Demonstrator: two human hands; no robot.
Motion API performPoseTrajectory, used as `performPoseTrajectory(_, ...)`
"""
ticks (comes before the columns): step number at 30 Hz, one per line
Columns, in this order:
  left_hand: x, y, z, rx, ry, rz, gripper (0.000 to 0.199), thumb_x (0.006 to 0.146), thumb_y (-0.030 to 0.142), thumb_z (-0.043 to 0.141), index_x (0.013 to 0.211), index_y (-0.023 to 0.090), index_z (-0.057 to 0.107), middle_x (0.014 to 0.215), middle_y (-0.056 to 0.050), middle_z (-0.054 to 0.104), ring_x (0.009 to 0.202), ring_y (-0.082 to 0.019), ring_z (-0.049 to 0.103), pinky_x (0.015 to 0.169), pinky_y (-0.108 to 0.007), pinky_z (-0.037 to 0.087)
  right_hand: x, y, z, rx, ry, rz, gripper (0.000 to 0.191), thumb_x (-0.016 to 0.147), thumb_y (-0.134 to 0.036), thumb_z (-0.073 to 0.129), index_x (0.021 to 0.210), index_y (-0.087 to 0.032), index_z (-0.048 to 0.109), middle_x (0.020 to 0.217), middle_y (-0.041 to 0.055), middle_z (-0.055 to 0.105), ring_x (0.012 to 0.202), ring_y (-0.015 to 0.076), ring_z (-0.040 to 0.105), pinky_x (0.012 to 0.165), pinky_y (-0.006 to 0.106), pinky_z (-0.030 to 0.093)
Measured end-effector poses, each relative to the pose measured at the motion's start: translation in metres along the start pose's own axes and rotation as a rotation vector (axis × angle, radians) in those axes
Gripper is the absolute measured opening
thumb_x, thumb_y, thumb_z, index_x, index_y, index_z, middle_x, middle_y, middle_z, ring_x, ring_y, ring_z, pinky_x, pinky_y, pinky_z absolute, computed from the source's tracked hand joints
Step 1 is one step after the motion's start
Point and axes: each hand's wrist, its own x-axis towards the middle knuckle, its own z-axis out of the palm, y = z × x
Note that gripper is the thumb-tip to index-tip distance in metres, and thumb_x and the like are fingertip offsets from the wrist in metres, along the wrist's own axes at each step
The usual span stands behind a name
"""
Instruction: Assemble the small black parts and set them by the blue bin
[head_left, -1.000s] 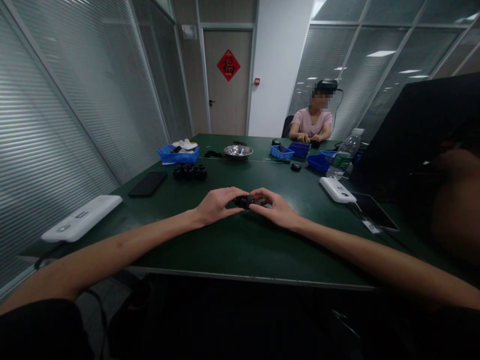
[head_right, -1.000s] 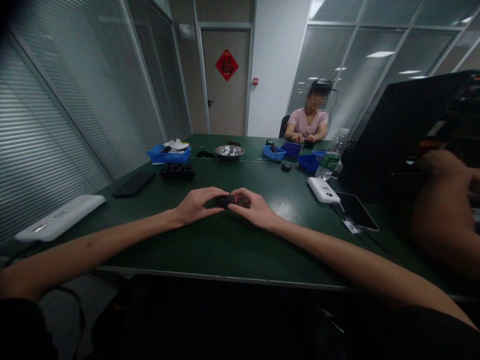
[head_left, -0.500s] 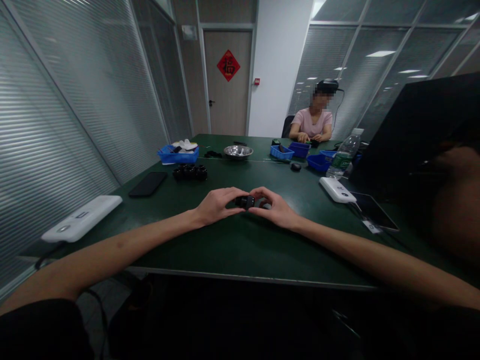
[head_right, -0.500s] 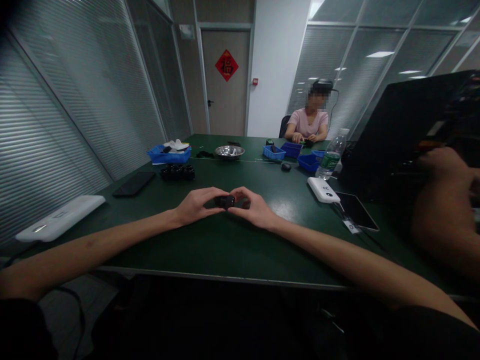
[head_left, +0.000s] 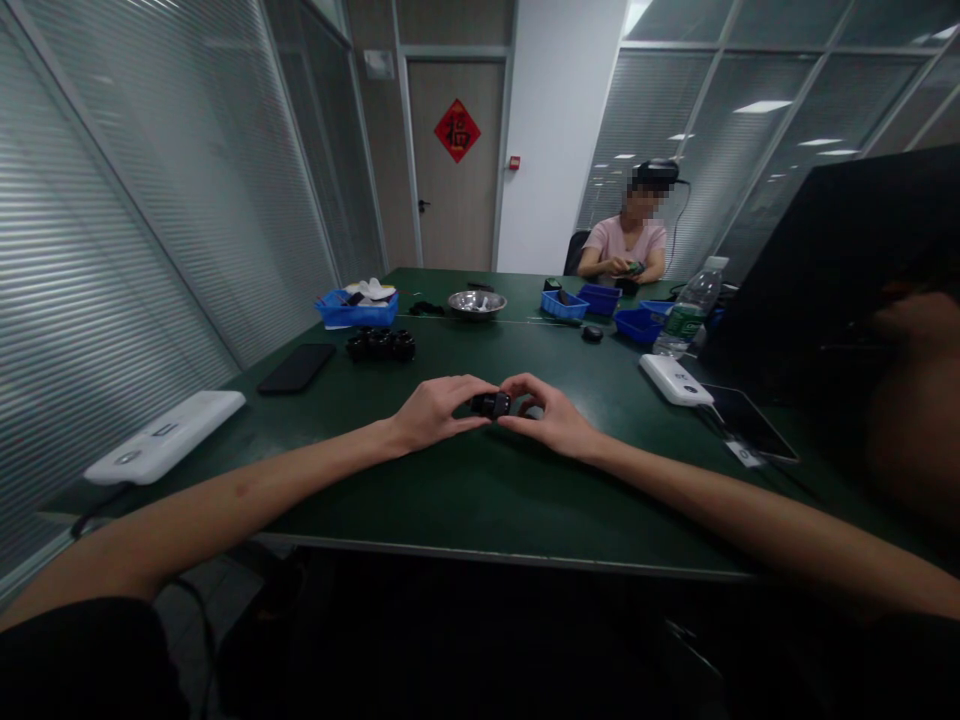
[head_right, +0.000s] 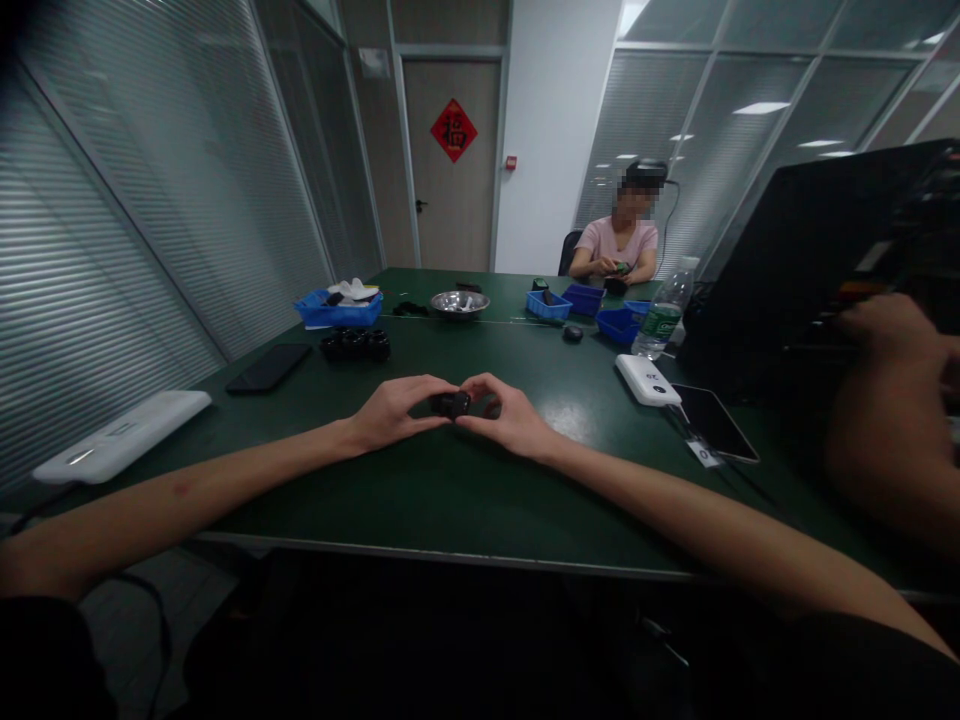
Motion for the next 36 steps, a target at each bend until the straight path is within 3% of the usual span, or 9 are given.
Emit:
performPoseTrajectory(7,0.001,0.001,0.0,0.02,0.04,-0.003,0.042,0.095,0.035,0.068,0.132,0.019,0.057,0.123,-0.011,0.069,0.111,-0.024,0.069,0.095,-0.04,0.058,0.001,0.003,0.0,-0.016,-0.02,0.089,0.034,0.097,-0.047,0.061,0.121,-0.023,0.064,0.113,0.0057,0.071,0.098,0.0219,0.067,0.087,0.04,0.054)
performPoseTrajectory(15,0.001,0.002,-0.001,-0.017,0.016,0.008,0.044,0.095,0.034,0.068,0.134,0.019,0.056,0.125,-0.01,0.069,0.112,-0.023,0.069,0.095,-0.04,0.058,0.0,0.003,0.001,0.023,0.001,0.0,0.041,0.087,-0.039,0.076,0.122,-0.024,0.061,0.121,0.0063,0.067,0.107,0.0232,0.065,0.089,0.041,0.054)
performPoseTrajectory(20,0.001,0.001,0.0,0.001,0.033,0.0,0.043,0.095,0.033,0.069,0.133,0.017,0.057,0.124,-0.011,0.068,0.113,-0.023,0.068,0.096,-0.041,0.058,0.002,0.008,-0.001,0.019,-0.044,0.1,0.035,0.097,-0.047,0.061,0.123,-0.023,0.064,0.116,0.0062,0.07,0.101,0.0221,0.066,0.088,0.041,0.053)
performPoseTrajectory(30,0.002,0.0,0.0,-0.028,-0.002,0.019,0.043,0.095,0.032,0.069,0.134,0.019,0.056,0.125,-0.01,0.069,0.112,-0.023,0.069,0.096,-0.04,0.058,0.001,0.006,0.0,0.035,-0.028,0.012,0.043,0.085,-0.036,0.078,0.123,-0.025,0.061,0.121,0.0059,0.067,0.107,0.0236,0.065,0.09,0.041,0.054)
performPoseTrajectory(36,0.001,0.0,0.0,-0.034,0.037,-0.005,0.043,0.095,0.034,0.068,0.134,0.019,0.057,0.124,-0.011,0.069,0.112,-0.023,0.069,0.096,-0.039,0.058,0.002,0.011,0.0,0.076,-0.054,0.105,0.036,0.096,-0.046,0.063,0.122,-0.022,0.062,0.11,0.0054,0.07,0.095,0.0208,0.066,0.085,0.038,0.054)
